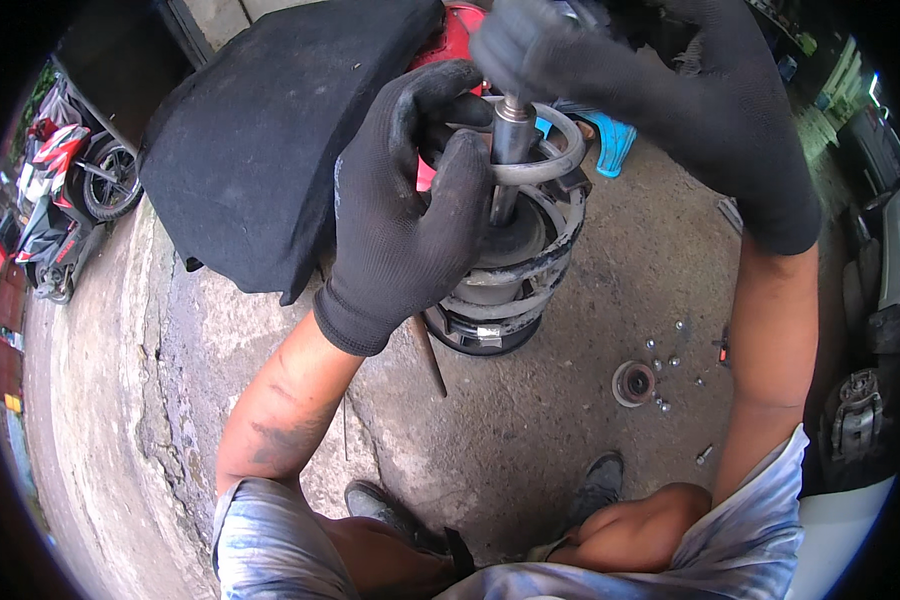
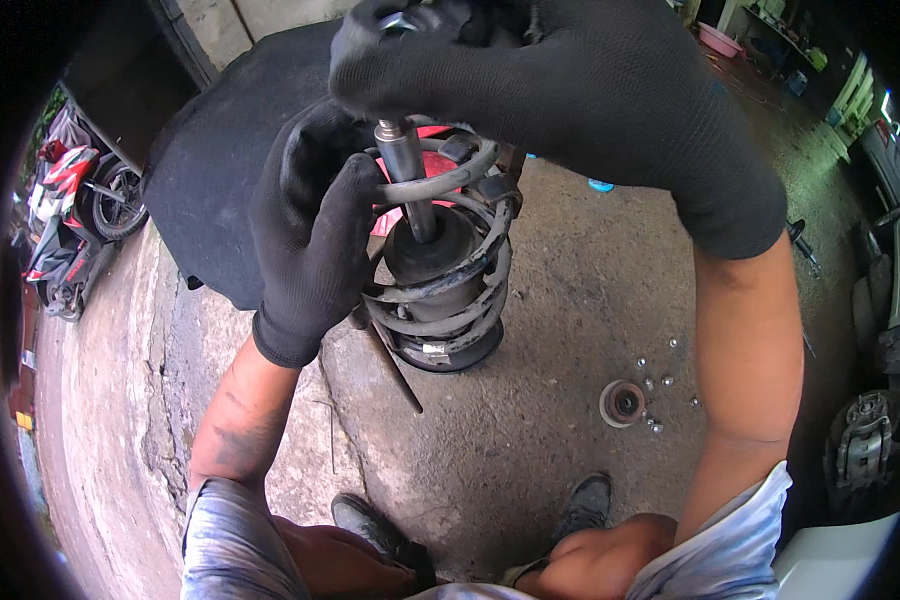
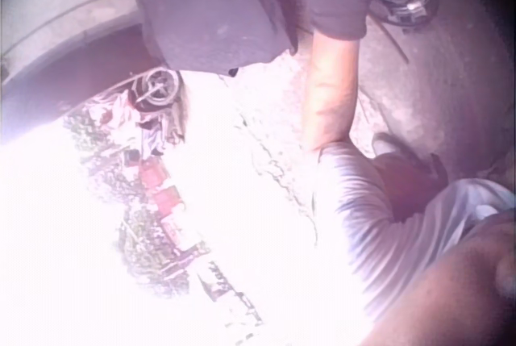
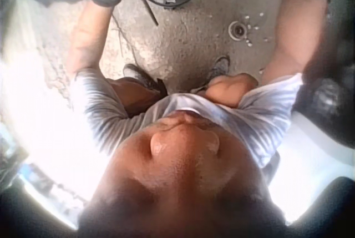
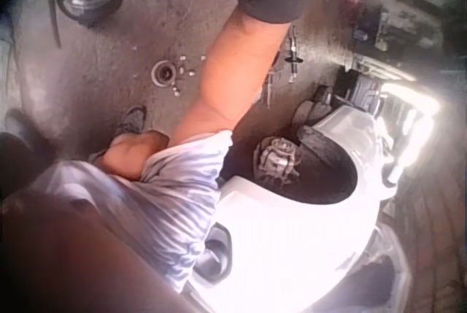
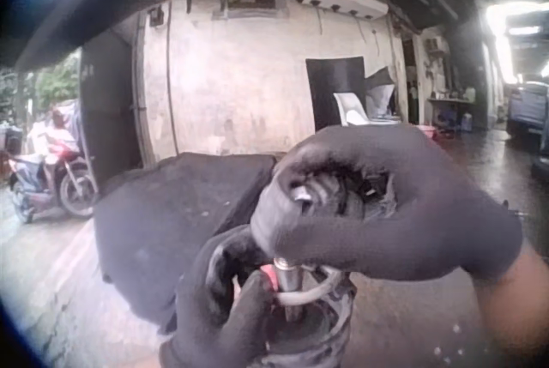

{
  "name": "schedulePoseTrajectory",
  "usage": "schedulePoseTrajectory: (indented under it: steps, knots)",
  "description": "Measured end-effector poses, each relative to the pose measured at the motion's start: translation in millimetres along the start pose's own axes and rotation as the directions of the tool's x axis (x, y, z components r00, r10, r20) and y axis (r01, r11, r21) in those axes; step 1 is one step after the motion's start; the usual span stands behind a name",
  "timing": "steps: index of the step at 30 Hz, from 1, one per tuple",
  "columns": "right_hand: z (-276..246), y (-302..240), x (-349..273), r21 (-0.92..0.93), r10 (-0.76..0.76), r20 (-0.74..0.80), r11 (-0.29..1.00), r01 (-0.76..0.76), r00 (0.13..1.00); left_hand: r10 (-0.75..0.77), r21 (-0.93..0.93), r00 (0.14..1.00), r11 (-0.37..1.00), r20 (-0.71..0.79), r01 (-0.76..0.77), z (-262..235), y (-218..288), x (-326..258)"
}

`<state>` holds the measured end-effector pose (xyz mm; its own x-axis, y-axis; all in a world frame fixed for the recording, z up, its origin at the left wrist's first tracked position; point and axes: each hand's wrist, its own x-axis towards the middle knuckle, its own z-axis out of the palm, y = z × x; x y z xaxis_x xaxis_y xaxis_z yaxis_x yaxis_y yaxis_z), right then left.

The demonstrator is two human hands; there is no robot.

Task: The person sits on the ground and assembles a car shock absorber. They attach a rubber boot to the shock absorber, then place a coil spring over it and secure it with a spring compressor tool.

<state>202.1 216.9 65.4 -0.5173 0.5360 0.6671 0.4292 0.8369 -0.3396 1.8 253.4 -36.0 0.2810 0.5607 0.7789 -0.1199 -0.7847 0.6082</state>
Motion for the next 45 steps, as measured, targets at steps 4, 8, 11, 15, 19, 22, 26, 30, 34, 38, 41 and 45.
schedulePoseTrajectory:
  steps: [4,8,11,15,19,22,26,30,34,38,41,45]
  knots:
    - [-3.8,-16.0,15.3,-0.202,-0.124,0.179,0.966,0.16,0.976,0.024,0.006,1.0,1.0,-0.005,-0.024,-6.1,-0.9,-0.7]
    - [0.6,-8.5,2.5,-0.22,-0.105,0.096,0.968,0.124,0.99,0.038,-0.026,0.999,0.999,-0.003,-0.038,-6.6,-1.7,-4.3]
    - [13.8,-3.1,-7.9,0.013,0.007,0.027,1.0,-0.007,1.0,0.072,0.018,0.997,0.997,0.007,-0.072,-5.4,-4.4,-6.9]
    - [20.6,0.8,-12.4,0.11,0.031,-0.01,0.993,-0.029,0.999,0.078,0.075,0.997,0.994,0.013,-0.079,-7.3,-3.8,-6.6]
    - [24.2,4.8,-13.1,0.123,0.006,-0.062,0.992,0.002,0.998,0.068,0.132,0.997,0.989,0.021,-0.071,-8.9,-3.7,-7.0]
    - [21.7,1.3,-16.0,0.1,0.155,-0.13,0.985,-0.143,0.979,0.083,0.043,0.996,0.996,0.011,-0.083,-3.5,-6.2,-4.0]
    - [6.8,-24.3,-15.5,0.484,0.517,-0.006,0.75,-0.45,0.856,0.051,0.019,0.999,0.999,0.009,-0.051,-3.9,-7.1,-4.4]
    - [-6.1,-29.6,-13.4,0.689,0.477,0.221,0.541,-0.482,0.851,0.063,0.009,0.998,0.998,0.002,-0.063,-4.1,-5.4,-4.9]
    - [50.7,-55.2,-3.0,0.184,0.55,-0.182,0.833,-0.522,0.815,0.102,0.088,0.995,0.991,0.012,-0.102,-8.1,-0.1,-7.3]
    - [36.8,-45.8,-10.5,0.205,0.432,-0.07,0.888,-0.411,0.899,0.102,0.047,0.995,0.994,-0.019,-0.101,-5.1,-2.1,-10.3]
    - [38.9,-19.4,-13.3,0.282,0.339,-0.014,0.904,-0.321,0.941,0.034,-0.085,0.998,0.996,-0.05,-0.038,-8.8,-5.2,-15.0]
    - [41.7,-37.5,-8.8,0.206,0.372,-0.038,0.911,-0.357,0.928,0.015,-0.087,0.996,0.996,-0.09,-0.023,-10.2,0.5,-13.5]
